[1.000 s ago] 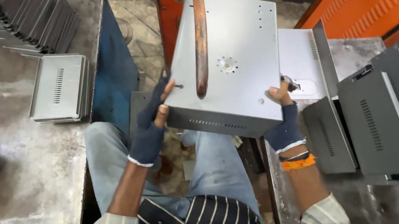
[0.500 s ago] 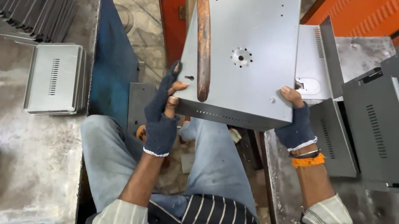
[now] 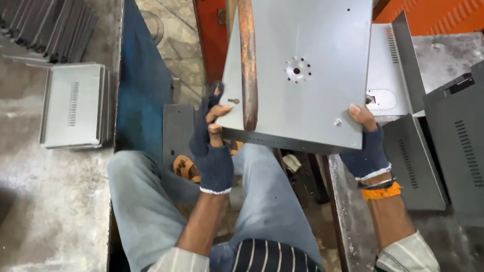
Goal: The recorder is assembling and spot welding metal enclosure parts in a workshop.
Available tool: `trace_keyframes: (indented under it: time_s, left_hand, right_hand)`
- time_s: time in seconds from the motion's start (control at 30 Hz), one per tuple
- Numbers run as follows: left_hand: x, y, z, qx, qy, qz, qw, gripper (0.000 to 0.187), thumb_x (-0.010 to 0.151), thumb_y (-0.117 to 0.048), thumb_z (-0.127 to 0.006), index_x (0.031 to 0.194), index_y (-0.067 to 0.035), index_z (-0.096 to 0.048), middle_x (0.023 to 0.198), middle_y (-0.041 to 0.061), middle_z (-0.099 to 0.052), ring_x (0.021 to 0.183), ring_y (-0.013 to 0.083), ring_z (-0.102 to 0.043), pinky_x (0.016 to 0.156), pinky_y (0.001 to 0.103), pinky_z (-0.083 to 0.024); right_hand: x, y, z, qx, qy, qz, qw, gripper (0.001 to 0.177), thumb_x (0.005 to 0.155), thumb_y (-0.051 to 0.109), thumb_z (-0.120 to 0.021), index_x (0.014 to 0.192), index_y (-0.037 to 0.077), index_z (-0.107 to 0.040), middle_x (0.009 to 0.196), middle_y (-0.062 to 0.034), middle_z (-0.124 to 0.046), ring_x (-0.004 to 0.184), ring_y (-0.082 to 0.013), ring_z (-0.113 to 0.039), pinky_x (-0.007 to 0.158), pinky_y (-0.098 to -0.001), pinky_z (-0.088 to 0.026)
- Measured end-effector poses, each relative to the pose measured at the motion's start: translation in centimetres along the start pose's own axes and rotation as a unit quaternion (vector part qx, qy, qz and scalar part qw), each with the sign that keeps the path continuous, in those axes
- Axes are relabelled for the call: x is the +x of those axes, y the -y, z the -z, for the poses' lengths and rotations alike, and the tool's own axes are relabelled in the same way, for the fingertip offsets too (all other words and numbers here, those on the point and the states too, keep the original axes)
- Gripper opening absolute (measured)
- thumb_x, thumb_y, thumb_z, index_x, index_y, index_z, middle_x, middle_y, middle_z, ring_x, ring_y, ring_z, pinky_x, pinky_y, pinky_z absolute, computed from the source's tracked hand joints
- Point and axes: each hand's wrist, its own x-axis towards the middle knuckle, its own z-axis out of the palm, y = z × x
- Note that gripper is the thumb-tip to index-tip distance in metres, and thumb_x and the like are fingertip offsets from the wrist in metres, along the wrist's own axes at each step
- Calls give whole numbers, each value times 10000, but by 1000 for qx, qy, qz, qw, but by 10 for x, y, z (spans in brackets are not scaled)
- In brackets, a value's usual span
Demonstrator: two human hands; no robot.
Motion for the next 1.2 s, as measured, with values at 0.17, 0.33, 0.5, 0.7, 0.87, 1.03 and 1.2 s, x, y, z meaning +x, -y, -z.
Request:
trace_keyframes:
  time_s: [0.17,0.33,0.5,0.7,0.87,1.03,1.2]
  left_hand:
    - [-15,24,4,22,-73,11,997,468,1140,-428,-526,1202,-2,-708,1156,7,-675,871,61,-552,705,219,-424]
    - [-8,-2,1,36,-75,66,994,468,1090,-429,-544,1200,-12,-726,1017,11,-663,796,82,-531,673,247,-416]
    - [-7,-15,-8,131,-46,50,989,427,1105,-356,-527,1243,-3,-725,1112,41,-708,879,99,-555,744,254,-466]
    - [-20,0,-4,144,66,-58,986,426,977,14,-638,1395,22,-563,1495,165,-541,1381,225,-518,1100,314,-454]
    - [-16,5,-11,108,39,-72,991,376,979,97,-672,1345,29,-614,1566,146,-535,1358,204,-563,1059,306,-514]
    - [-25,5,-3,34,19,15,999,385,975,129,-622,1350,44,-619,1542,135,-538,1248,147,-580,942,275,-574]
    - [-6,-30,-4,139,26,18,990,613,891,163,-622,1475,13,-513,1494,128,-565,1184,137,-592,838,243,-564]
  right_hand:
    - [-1,0,10,-69,-16,-20,997,559,841,340,-644,1312,46,-585,1165,-40,-669,1014,-137,-657,866,-297,-552]
    - [-2,9,-5,-77,22,-2,997,585,890,397,-639,1304,-15,-606,1127,-109,-672,984,-187,-659,844,-321,-540]
    - [-2,37,-34,11,26,-10,1000,602,838,396,-650,1294,7,-602,1192,-120,-694,1072,-232,-691,958,-351,-565]
    - [14,31,-7,-4,-10,0,1000,596,847,386,-681,1289,-6,-607,1164,-141,-690,1034,-257,-688,923,-381,-550]
    - [28,41,-3,12,25,-55,998,615,851,409,-668,1293,-13,-606,1182,-137,-692,1038,-248,-693,915,-369,-558]
    - [34,29,8,12,17,-46,999,606,867,398,-660,1316,-5,-596,1179,-121,-688,1047,-238,-682,922,-362,-550]
    - [37,25,-4,7,50,-56,997,586,792,401,-641,1212,-8,-650,1084,-150,-723,945,-261,-709,850,-373,-575]
